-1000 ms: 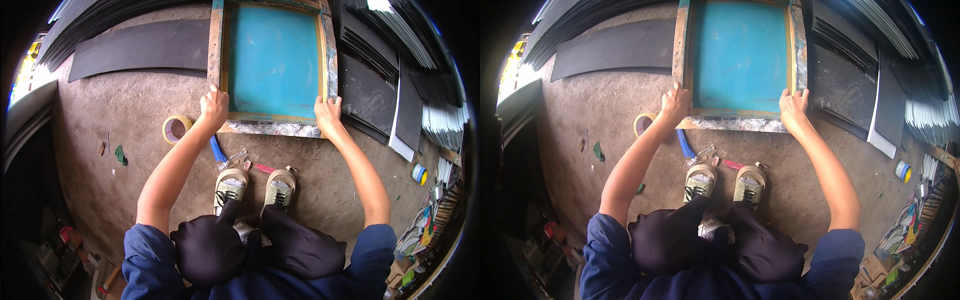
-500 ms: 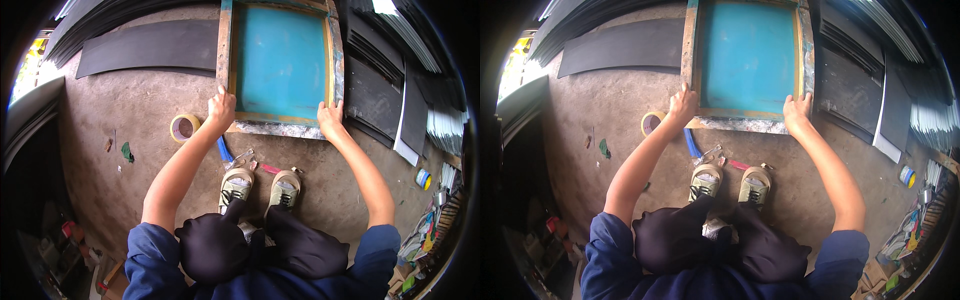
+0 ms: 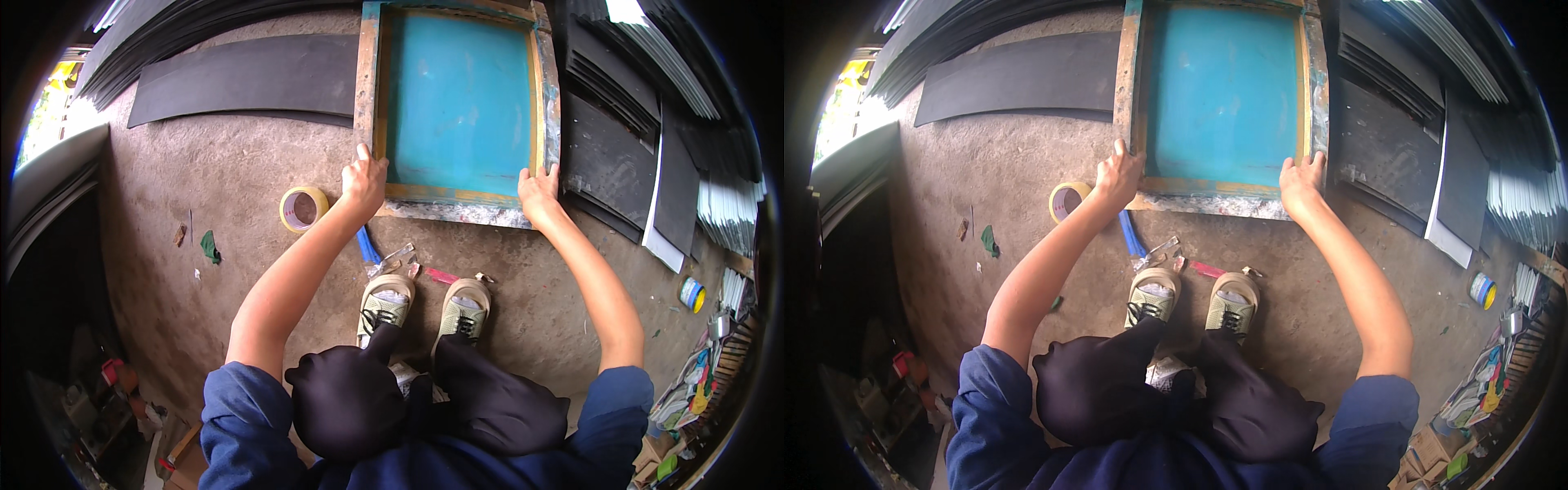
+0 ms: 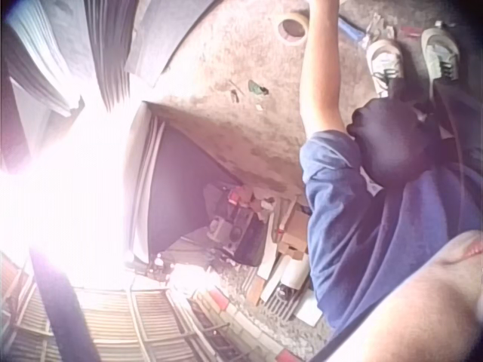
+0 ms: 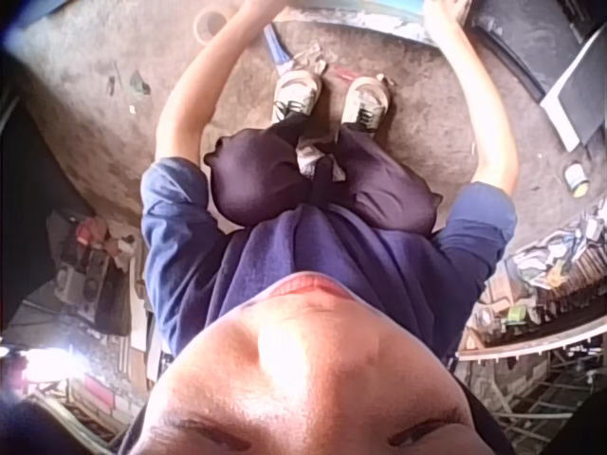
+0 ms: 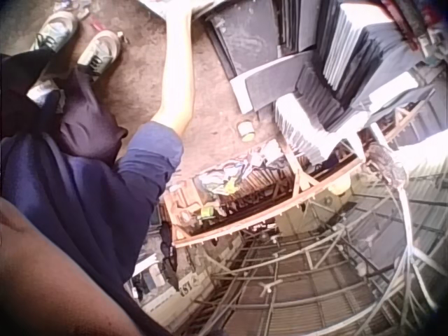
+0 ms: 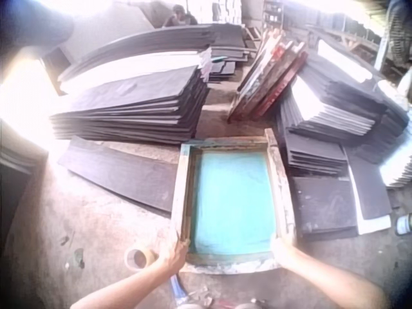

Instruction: The person sits on the floor and applies masking tape to the edges of a wooden frame with a teal screen. They repeatedly tear off pieces of tape, press them along the frame edges, and smooth them down.

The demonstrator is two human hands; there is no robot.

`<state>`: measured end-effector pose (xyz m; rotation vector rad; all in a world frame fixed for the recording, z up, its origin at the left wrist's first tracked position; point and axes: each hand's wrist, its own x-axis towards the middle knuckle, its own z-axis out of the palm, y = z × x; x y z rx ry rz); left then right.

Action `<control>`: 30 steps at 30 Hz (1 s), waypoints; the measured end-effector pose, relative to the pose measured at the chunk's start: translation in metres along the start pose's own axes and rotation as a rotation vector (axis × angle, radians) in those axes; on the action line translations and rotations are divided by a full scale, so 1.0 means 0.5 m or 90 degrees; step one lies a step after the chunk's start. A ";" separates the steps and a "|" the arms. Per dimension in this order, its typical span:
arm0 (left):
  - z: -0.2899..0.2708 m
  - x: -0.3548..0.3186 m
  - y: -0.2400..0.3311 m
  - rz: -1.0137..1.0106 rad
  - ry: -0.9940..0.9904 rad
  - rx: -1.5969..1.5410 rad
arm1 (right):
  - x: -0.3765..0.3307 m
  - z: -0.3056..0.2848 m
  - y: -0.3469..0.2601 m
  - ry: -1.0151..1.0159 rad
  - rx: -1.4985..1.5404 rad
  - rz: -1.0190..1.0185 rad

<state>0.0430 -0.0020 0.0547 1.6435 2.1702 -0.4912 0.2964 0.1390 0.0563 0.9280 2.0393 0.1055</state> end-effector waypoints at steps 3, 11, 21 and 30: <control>-0.013 -0.003 0.013 -0.002 0.007 0.023 | -0.005 0.000 0.000 -0.002 -0.032 -0.009; -0.023 0.004 0.014 -0.029 -0.075 0.127 | -0.025 -0.009 0.049 0.042 0.081 -0.097; -0.106 0.002 -0.026 -0.008 -0.246 -0.119 | -0.104 0.070 0.134 0.276 0.481 -0.308; -0.092 -0.069 0.006 0.332 0.008 -0.261 | -0.112 0.081 0.093 0.243 0.367 -0.289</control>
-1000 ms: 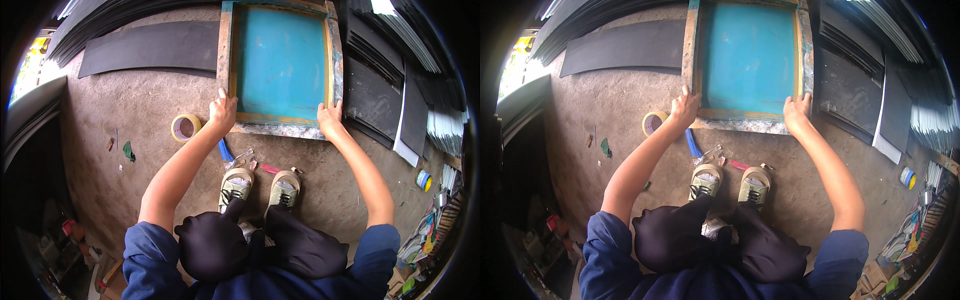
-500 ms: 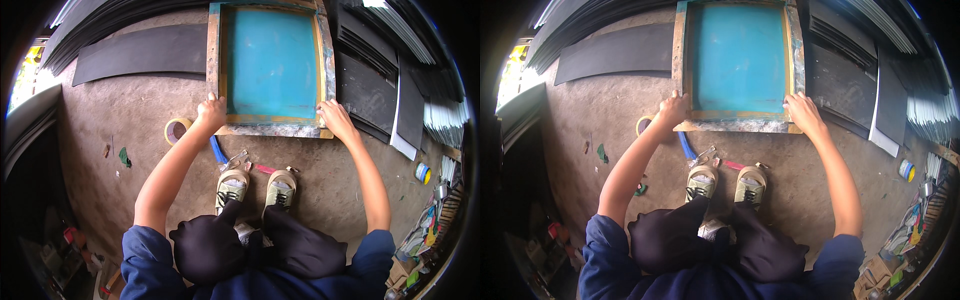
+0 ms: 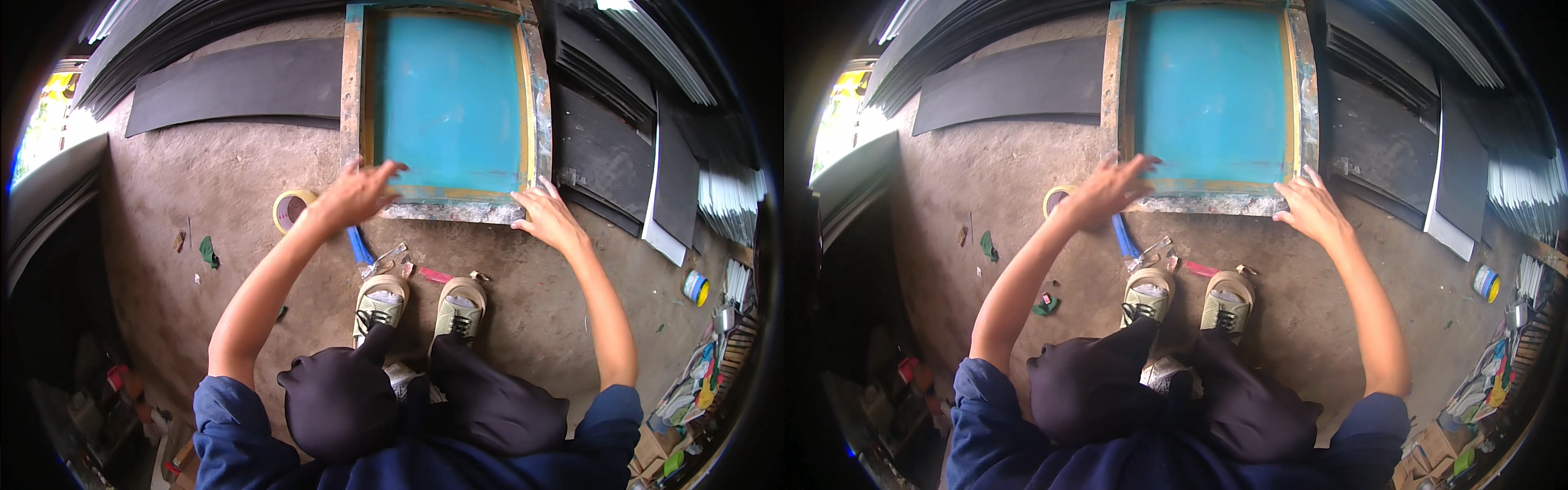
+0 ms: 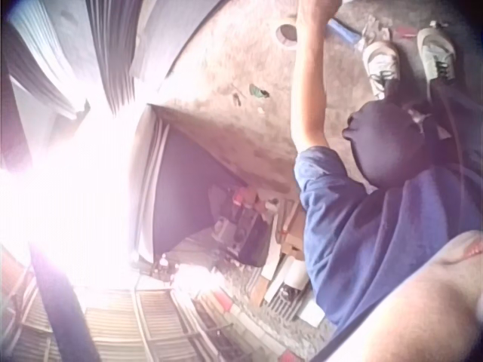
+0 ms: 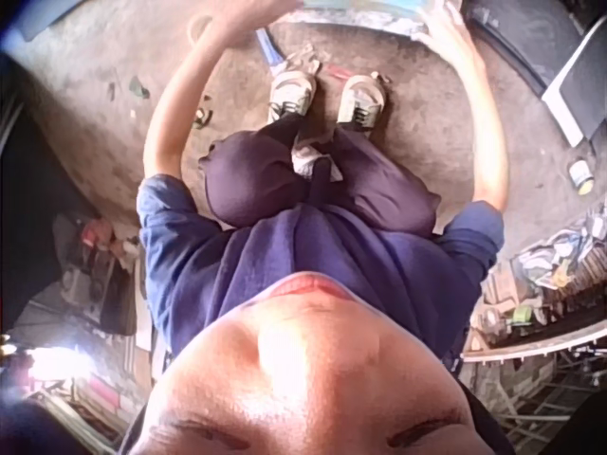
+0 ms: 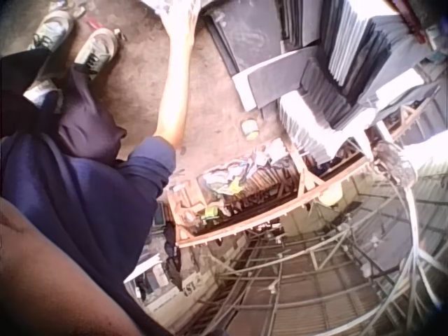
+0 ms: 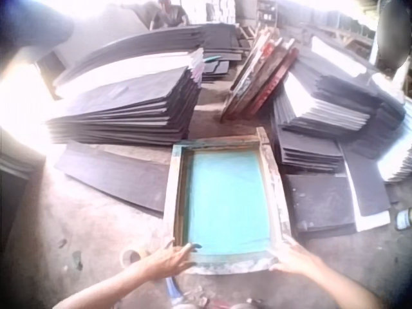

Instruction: The person sits on the floor and applies masking tape to the edges of a wooden frame with a teal screen. They repeatedly tear off pieces of tape, press them along the frame edges, and smooth them down.

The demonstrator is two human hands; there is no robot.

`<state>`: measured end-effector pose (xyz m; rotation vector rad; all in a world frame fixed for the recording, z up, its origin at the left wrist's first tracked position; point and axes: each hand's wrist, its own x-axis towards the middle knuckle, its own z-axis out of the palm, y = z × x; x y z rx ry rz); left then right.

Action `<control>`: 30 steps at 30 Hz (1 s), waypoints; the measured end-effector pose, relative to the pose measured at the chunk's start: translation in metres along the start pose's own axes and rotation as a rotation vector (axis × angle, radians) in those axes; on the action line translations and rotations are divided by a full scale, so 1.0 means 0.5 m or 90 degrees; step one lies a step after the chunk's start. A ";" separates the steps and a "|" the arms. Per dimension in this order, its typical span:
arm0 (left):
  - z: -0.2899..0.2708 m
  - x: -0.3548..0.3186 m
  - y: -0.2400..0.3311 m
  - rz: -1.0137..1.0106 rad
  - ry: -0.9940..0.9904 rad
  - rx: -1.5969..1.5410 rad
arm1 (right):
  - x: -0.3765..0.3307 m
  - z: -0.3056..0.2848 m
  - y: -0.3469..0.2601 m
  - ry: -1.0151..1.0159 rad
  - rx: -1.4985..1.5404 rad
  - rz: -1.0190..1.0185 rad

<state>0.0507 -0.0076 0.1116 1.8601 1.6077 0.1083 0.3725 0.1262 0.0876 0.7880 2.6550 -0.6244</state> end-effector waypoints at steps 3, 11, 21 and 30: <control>0.052 -0.016 0.007 -0.029 -0.111 0.046 | 0.036 0.000 -0.050 -0.089 0.007 0.032; 0.068 -0.008 -0.024 0.064 -0.044 0.227 | 0.153 0.088 -0.180 0.092 0.173 -0.188; 0.101 -0.040 -0.055 0.110 0.090 0.353 | 0.016 0.060 -0.031 0.082 -0.093 -0.087; 0.086 -0.051 -0.064 0.022 0.022 0.314 | -0.024 0.021 0.009 0.161 0.067 -0.110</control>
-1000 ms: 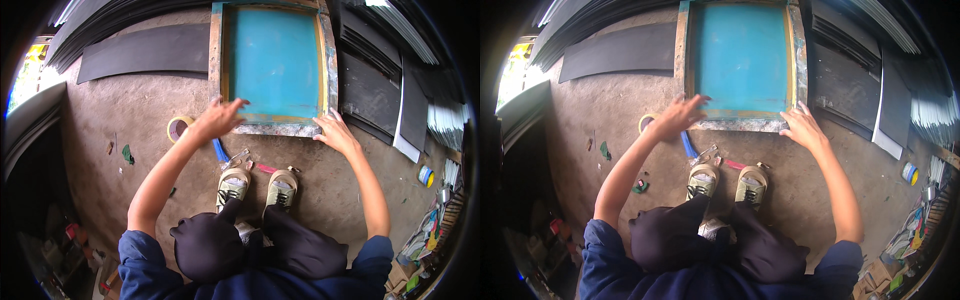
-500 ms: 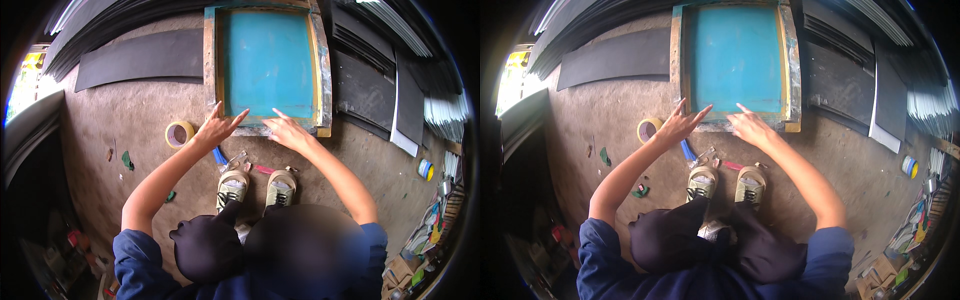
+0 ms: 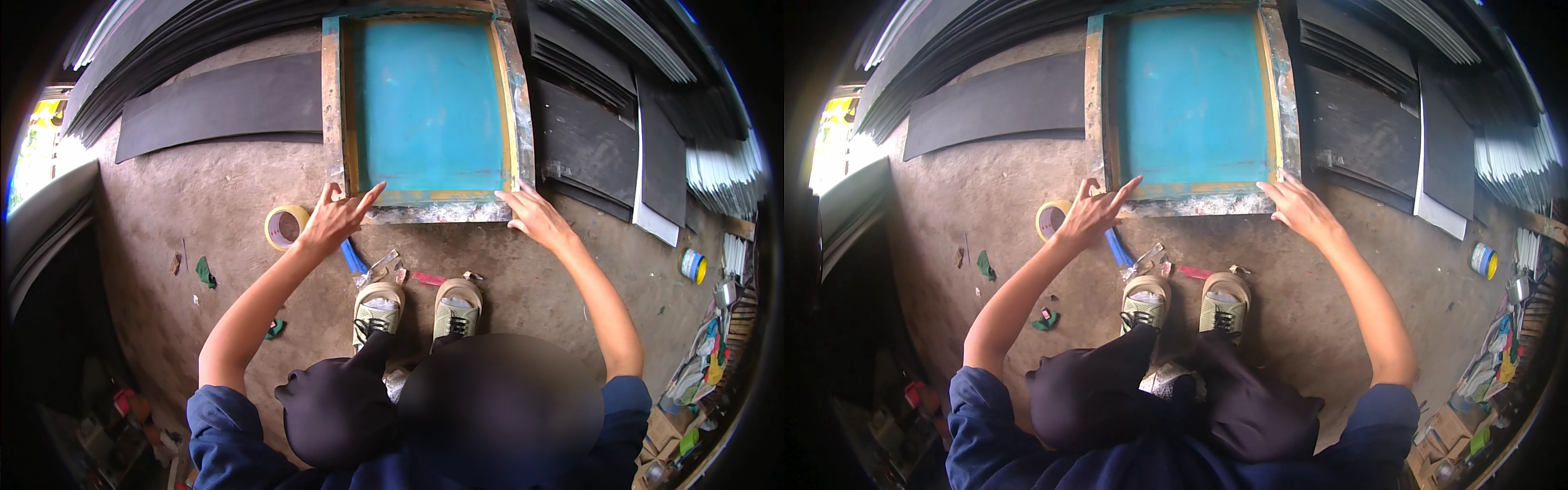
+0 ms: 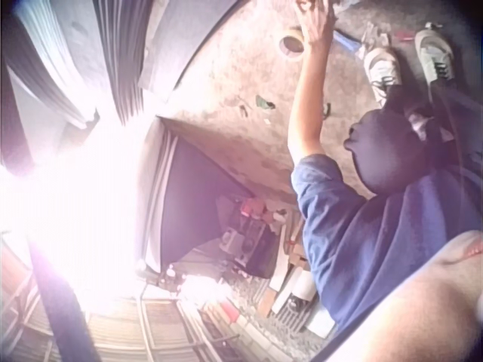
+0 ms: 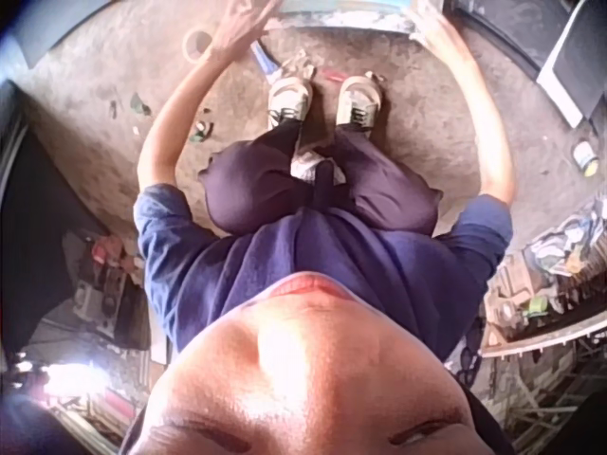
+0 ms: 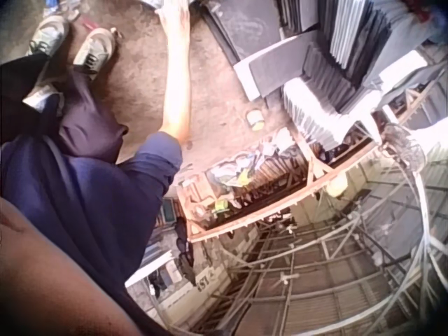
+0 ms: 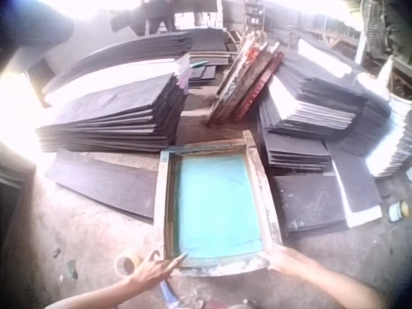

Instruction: The person sits on the floor and applies masking tape to the edges of a wooden frame with a teal screen. They repeatedly tear off pieces of tape, press them along the frame edges, and smooth them down.

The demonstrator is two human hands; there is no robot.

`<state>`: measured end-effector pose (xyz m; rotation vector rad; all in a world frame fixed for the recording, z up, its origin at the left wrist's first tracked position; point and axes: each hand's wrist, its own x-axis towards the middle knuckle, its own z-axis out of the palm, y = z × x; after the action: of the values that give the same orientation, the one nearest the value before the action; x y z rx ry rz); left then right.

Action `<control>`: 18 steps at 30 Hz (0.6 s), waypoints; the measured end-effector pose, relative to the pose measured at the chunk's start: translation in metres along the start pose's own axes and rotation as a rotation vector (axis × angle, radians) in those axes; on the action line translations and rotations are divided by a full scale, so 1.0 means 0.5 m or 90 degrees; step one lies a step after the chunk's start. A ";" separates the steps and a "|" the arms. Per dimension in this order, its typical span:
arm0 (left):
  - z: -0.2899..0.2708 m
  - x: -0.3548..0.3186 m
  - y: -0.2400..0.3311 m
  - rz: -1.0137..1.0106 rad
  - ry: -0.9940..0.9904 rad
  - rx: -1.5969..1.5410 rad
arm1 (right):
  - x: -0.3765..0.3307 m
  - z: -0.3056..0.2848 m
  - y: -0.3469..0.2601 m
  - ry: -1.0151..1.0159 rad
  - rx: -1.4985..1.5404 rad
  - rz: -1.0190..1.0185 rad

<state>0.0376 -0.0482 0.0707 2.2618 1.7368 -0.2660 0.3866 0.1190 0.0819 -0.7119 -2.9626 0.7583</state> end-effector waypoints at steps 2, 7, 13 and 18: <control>-0.007 -0.007 -0.019 0.044 0.063 -0.050 | -0.016 -0.015 0.003 0.069 0.032 0.000; -0.016 -0.029 -0.044 0.036 0.204 -0.132 | -0.051 -0.027 0.019 0.140 0.067 0.049; -0.015 -0.034 -0.036 0.008 0.323 -0.166 | -0.031 -0.013 0.018 0.198 0.049 0.018; -0.010 -0.035 -0.041 0.033 0.352 -0.169 | -0.024 -0.004 0.018 0.227 0.053 -0.008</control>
<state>0.0134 -0.0577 0.0786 2.3054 1.8083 0.6235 0.4015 0.1217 0.0809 -0.7339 -2.5990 0.6685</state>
